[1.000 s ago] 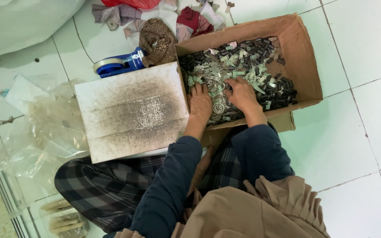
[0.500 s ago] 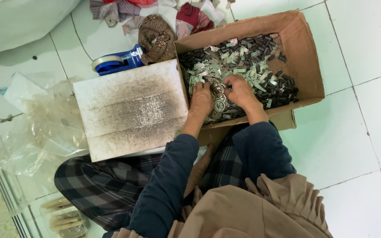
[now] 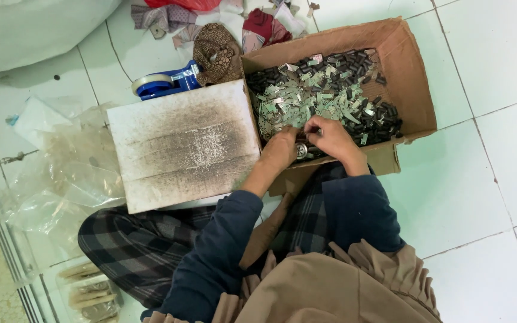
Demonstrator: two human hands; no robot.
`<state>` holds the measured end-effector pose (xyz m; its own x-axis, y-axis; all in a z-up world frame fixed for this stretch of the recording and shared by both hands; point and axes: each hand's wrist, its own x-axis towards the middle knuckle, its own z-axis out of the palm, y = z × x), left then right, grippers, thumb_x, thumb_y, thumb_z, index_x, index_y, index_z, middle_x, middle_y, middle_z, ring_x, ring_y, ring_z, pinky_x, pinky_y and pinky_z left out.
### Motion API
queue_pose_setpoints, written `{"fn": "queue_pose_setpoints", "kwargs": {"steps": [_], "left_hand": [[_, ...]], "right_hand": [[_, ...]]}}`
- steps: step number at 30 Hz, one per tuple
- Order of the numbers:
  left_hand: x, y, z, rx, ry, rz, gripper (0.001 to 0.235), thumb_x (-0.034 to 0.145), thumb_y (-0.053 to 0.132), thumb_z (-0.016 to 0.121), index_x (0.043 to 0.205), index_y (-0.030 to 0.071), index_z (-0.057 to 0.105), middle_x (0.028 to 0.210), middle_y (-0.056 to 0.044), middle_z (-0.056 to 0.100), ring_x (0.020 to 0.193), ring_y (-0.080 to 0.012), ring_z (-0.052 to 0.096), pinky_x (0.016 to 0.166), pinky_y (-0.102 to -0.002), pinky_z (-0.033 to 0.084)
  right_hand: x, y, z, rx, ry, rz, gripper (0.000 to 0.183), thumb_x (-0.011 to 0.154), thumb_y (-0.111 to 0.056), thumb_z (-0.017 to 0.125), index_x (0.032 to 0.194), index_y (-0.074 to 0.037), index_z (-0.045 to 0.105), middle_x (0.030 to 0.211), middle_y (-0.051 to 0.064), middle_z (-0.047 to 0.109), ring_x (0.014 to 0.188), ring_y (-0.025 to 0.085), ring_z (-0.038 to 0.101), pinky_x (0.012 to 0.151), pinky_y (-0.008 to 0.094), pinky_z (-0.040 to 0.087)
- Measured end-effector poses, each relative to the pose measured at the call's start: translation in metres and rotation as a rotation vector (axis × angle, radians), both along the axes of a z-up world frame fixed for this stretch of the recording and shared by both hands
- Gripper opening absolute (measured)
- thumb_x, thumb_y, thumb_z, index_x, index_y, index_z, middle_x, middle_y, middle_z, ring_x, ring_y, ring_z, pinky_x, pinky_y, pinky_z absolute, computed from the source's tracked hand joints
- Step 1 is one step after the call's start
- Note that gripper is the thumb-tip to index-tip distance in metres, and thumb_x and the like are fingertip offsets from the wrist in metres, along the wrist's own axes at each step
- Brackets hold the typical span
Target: Sorting and packaging small metal washers into plastic bags using a template board.
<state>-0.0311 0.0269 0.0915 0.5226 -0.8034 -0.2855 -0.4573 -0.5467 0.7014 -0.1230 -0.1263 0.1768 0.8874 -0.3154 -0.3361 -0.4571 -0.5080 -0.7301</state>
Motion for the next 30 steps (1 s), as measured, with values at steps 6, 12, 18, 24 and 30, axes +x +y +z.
{"fn": "queue_pose_setpoints", "kwargs": {"steps": [6, 12, 18, 24, 30], "left_hand": [[-0.014, 0.022, 0.021, 0.067, -0.019, -0.139, 0.051, 0.083, -0.011, 0.061, 0.134, -0.007, 0.058, 0.134, -0.033, 0.053, 0.110, -0.0487, 0.067, 0.086, -0.049, 0.064], [-0.011, 0.046, 0.104, -0.026, 0.026, 0.024, 0.055, 0.086, -0.019, 0.057, 0.140, -0.011, 0.051, 0.142, -0.038, 0.042, 0.116, -0.0548, 0.062, 0.092, -0.054, 0.062], [-0.014, 0.065, 0.070, -0.197, 0.027, 0.162, 0.027, 0.092, -0.009, 0.061, 0.117, -0.008, 0.071, 0.127, -0.029, 0.056, 0.108, -0.0502, 0.068, 0.090, -0.050, 0.062], [-0.009, 0.117, 0.129, -0.501, 0.150, 0.461, 0.015, 0.095, 0.000, 0.067, 0.106, -0.006, 0.076, 0.113, -0.030, 0.062, 0.101, -0.0486, 0.068, 0.078, -0.043, 0.063], [0.043, 0.157, 0.108, -0.535, 0.014, 0.693, 0.012, 0.091, 0.019, 0.076, 0.102, 0.016, 0.080, 0.097, -0.011, 0.070, 0.098, -0.0347, 0.071, 0.084, -0.043, 0.057]], "right_hand": [[-0.020, 0.030, 0.007, -0.012, -0.002, 0.123, 0.022, 0.087, -0.012, 0.071, 0.108, -0.009, 0.073, 0.106, 0.020, 0.076, 0.109, 0.044, 0.068, 0.089, 0.055, 0.055], [-0.025, 0.033, -0.003, -0.059, -0.043, 0.030, 0.023, 0.091, -0.011, 0.073, 0.113, -0.009, 0.073, 0.109, 0.018, 0.076, 0.111, 0.041, 0.069, 0.090, 0.053, 0.056], [-0.016, 0.058, 0.012, -0.126, -0.094, 0.076, 0.033, 0.092, -0.016, 0.076, 0.124, -0.009, 0.073, 0.123, 0.021, 0.069, 0.118, 0.045, 0.064, 0.094, 0.054, 0.054], [0.004, 0.092, 0.001, 0.039, -0.275, -0.018, 0.021, 0.097, -0.017, 0.078, 0.113, -0.004, 0.078, 0.107, 0.019, 0.075, 0.102, 0.036, 0.072, 0.077, 0.042, 0.060], [0.086, 0.140, 0.008, 0.013, -0.409, -0.017, 0.015, 0.094, -0.017, 0.081, 0.106, -0.010, 0.078, 0.093, 0.012, 0.075, 0.089, 0.028, 0.073, 0.070, 0.036, 0.058]]}}
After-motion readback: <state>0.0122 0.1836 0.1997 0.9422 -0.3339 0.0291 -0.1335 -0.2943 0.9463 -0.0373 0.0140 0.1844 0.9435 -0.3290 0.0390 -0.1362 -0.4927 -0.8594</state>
